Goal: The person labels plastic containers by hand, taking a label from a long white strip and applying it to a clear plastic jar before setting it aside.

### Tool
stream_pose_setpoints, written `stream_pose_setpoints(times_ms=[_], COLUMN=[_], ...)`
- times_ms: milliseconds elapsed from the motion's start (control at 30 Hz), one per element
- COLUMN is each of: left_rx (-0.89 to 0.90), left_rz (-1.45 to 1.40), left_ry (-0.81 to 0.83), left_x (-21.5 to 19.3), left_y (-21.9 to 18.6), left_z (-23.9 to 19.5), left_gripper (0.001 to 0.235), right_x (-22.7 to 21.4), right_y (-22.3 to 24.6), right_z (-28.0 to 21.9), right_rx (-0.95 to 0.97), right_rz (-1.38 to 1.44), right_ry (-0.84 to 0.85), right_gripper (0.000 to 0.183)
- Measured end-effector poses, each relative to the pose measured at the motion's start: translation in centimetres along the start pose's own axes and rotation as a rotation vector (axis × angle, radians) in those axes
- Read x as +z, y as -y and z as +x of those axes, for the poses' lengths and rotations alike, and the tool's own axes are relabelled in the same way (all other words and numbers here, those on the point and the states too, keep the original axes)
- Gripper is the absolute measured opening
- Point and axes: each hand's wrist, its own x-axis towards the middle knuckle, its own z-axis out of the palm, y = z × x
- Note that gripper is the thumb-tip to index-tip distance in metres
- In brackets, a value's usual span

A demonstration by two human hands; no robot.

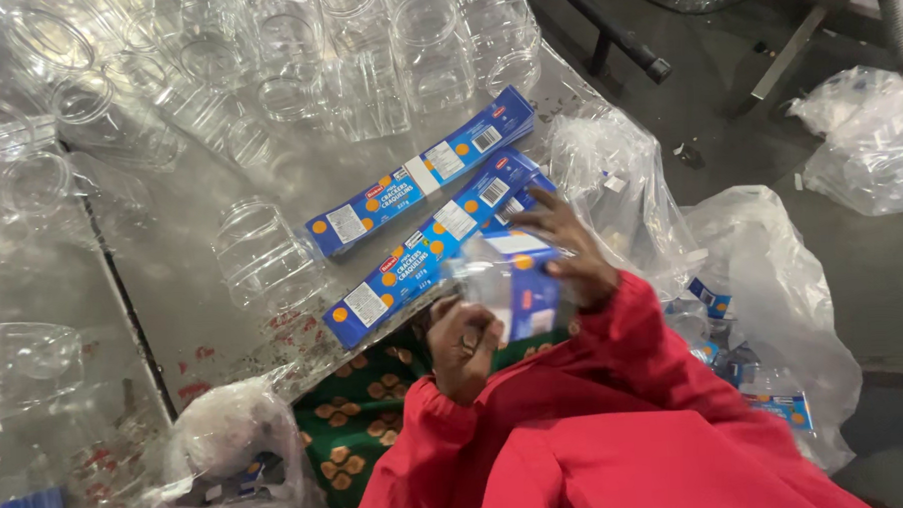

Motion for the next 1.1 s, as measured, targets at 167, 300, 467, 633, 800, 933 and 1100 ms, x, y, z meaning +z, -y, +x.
stream_pose_setpoints(times_ms=[167,300,467,633,800,933,1100], left_rx=[-0.125,-0.153,-0.370,-0.419,-0.302,-0.127,-0.337], left_rz=[0.252,0.796,0.998,0.958,1.022,1.110,1.043], left_ry=[0.003,0.114,0.305,0.420,0.390,0.336,0.355], left_x=[-2.2,-6.5,-7.6,-8.7,-7.9,-7.2,-8.4], left_y=[4.8,8.5,9.1,7.9,7.7,8.4,10.0], left_z=[1.9,3.2,3.4,5.2,4.1,3.0,3.5], left_gripper=[0.035,0.069,0.053,0.023,0.016,0.024,0.024], right_x=[-11.5,-13.3,-9.8,-5.0,2.1,4.2,3.3], right_y=[3.6,8.6,6.0,0.5,-3.0,-5.9,-9.0], right_z=[-9.4,-12.7,-11.0,-3.6,5.1,8.9,9.6], right_rx=[0.180,0.820,1.095,-0.204,-0.498,-0.428,-0.358], right_rz=[-0.658,-1.583,-1.922,-1.298,-1.289,-1.453,-1.498], right_ry=[-0.180,0.091,-0.035,0.049,0.192,0.351,0.265], right_gripper=[0.109,0.117,0.087,0.067,0.076,0.081,0.059])
